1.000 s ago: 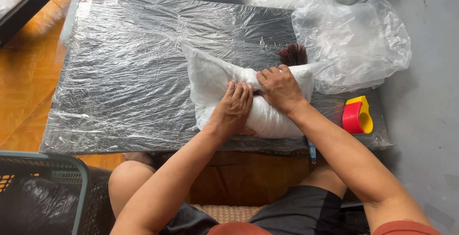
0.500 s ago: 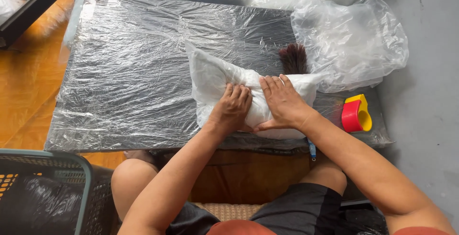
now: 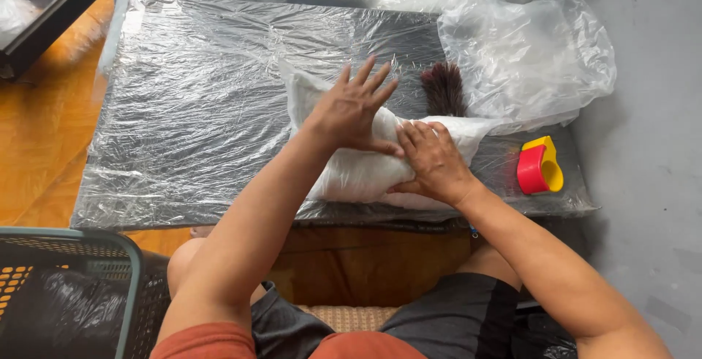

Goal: Vacuuming air out of a plastic bag containing a cushion to compress it, then tying the bag and folding the cushion.

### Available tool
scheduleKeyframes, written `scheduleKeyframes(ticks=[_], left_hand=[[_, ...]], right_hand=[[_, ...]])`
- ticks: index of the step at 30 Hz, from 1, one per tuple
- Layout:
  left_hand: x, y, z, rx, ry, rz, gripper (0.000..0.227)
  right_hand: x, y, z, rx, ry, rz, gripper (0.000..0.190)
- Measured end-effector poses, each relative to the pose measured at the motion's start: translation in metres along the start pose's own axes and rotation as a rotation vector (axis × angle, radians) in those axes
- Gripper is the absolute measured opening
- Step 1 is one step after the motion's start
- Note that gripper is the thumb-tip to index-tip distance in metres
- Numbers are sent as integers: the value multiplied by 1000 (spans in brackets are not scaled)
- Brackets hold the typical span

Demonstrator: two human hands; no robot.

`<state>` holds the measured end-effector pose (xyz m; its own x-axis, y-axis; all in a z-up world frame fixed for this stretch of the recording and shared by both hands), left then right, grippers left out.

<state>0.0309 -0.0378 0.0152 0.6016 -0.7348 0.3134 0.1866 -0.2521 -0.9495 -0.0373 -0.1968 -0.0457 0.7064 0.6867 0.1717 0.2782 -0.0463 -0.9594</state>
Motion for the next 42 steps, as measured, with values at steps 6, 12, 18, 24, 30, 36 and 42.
scheduleKeyframes(ticks=[6, 12, 18, 24, 30, 36, 42], left_hand=[[-45, 33, -36, 217, -137, 394, 150], [-68, 40, -49, 238, -142, 371, 149], [-77, 37, -49, 161, -139, 163, 122], [-55, 49, -38, 212, -125, -14, 112], [-69, 94, -45, 167, -86, -163, 100], [-74, 95, -45, 185, -86, -219, 90], [-76, 98, -49, 200, -84, -257, 81]], right_hand=[[-16, 16, -7, -16, 51, -111, 122], [-14, 8, -2, -45, 48, -179, 121], [-10, -17, 3, -128, -21, -301, 112], [-4, -5, -24, -178, 4, -391, 102], [-22, 38, -22, -142, 6, -407, 94], [-25, 55, -25, -131, 22, -427, 85], [-27, 49, -23, -119, 17, -447, 82]])
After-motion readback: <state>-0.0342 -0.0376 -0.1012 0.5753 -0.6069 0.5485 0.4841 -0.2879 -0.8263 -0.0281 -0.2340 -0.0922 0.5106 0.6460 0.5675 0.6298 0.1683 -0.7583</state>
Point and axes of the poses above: each hand's wrist, its own x-axis towards the middle knuckle, its own y-axis out of the palm, z = x × y, the point moved 5 cm from there along x, towards the middle knuckle, and after that the axes turned 5 degrees about z, right-handed, at the moved point
